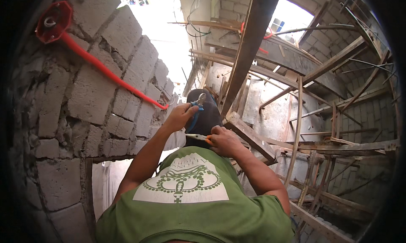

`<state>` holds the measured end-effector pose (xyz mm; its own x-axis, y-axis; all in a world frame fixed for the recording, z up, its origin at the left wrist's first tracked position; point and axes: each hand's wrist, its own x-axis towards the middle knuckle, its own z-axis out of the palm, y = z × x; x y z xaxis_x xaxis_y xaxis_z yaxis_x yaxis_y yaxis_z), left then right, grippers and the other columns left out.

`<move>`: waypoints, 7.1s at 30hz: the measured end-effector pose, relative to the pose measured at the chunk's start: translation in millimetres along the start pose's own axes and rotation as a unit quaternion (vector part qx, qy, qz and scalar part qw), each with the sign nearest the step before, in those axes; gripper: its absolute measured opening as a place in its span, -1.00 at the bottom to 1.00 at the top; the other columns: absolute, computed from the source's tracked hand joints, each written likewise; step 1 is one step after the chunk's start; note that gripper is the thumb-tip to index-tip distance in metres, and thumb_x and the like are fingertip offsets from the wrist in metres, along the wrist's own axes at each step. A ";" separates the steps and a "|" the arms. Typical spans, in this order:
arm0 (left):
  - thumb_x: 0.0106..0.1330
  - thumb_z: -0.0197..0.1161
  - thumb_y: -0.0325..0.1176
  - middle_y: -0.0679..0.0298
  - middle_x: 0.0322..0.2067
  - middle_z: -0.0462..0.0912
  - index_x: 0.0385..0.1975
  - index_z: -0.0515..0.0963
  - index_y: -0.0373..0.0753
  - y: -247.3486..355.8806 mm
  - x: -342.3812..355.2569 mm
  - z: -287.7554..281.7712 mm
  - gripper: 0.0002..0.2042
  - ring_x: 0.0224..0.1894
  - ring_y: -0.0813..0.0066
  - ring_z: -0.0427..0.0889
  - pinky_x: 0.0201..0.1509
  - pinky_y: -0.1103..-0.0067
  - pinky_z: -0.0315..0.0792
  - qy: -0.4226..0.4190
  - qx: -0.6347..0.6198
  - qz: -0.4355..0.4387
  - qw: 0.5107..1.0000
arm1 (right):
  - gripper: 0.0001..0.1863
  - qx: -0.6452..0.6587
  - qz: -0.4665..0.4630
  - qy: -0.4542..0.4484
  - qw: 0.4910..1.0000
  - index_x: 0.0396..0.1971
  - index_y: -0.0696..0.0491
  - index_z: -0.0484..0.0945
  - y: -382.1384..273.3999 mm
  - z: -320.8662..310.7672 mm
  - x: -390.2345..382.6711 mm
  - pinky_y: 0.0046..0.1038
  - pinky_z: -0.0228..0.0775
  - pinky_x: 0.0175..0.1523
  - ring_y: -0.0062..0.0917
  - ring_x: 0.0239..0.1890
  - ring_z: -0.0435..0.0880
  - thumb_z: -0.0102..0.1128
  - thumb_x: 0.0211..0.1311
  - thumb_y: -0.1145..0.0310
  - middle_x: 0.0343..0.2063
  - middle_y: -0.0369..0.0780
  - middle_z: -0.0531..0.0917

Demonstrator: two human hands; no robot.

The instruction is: Connecting electrical wires and securing them with tape inside a junction box on a concrete wall.

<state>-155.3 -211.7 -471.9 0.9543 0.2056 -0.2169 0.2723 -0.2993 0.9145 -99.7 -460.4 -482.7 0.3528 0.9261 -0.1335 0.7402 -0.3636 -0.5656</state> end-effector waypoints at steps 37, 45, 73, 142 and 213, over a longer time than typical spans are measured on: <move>0.22 0.38 -0.43 0.01 -0.10 0.60 -0.05 0.53 -0.34 94.2 20.1 -125.8 -0.68 0.00 0.02 0.56 0.11 0.31 0.45 0.368 0.237 0.328 0.837 | -0.74 -0.045 -0.192 0.103 0.975 -0.47 -0.02 0.57 22.0 -141.8 70.8 -0.28 0.57 -0.28 -0.28 -0.37 0.67 0.43 0.08 0.15 -0.40 -0.24 0.60; 0.31 0.30 -0.39 0.13 -0.11 0.62 -0.04 0.55 -0.26 323.0 -77.8 -243.2 -0.75 0.00 0.15 0.57 0.10 0.29 0.44 0.628 0.489 0.464 0.389 | -0.79 -0.360 -0.375 0.229 0.823 -0.31 0.01 0.63 -93.5 -318.5 133.4 -0.33 0.59 -0.20 -0.40 -0.28 0.68 0.30 0.24 0.18 -0.37 -0.26 0.60; 0.32 0.26 -0.39 0.00 -0.30 0.65 -0.10 0.51 -0.33 380.2 -38.6 -274.9 -0.77 -0.19 -0.01 0.67 -0.04 0.19 0.53 0.519 0.615 0.148 0.575 | -0.72 0.141 -0.286 0.384 0.866 -0.13 0.13 0.56 -269.1 -530.5 221.6 -0.46 0.56 -0.46 -0.47 -0.50 0.73 0.23 0.26 0.28 -0.46 -0.16 0.72; 0.32 0.25 -0.43 0.17 -0.15 0.67 0.00 0.59 -0.26 411.6 -17.9 -345.0 -0.73 -0.06 0.17 0.66 0.06 0.38 0.52 0.510 0.642 0.396 0.413 | -0.63 0.166 -0.341 0.428 0.820 -0.23 0.14 0.63 -265.3 -508.6 267.0 -0.44 0.49 -0.30 -0.50 -0.40 0.67 0.37 0.15 0.13 -0.42 -0.18 0.71; 0.34 0.27 -0.31 -0.02 -0.05 0.66 0.16 0.54 -0.24 463.8 5.0 -336.8 -0.60 0.05 0.23 0.67 0.13 0.42 0.49 0.591 0.420 0.395 0.564 | -0.39 0.039 -0.215 0.441 0.870 -0.58 0.07 0.53 -267.1 -498.9 246.6 -0.35 0.51 -0.43 -0.51 -0.79 0.50 -0.11 0.50 -0.12 -0.81 -0.30 0.45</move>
<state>-65.7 -35.7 66.3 0.2052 0.0290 0.9783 0.2554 -0.9665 -0.0249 75.1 -185.1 41.4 0.3806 0.5243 0.7617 0.8838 0.0363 -0.4665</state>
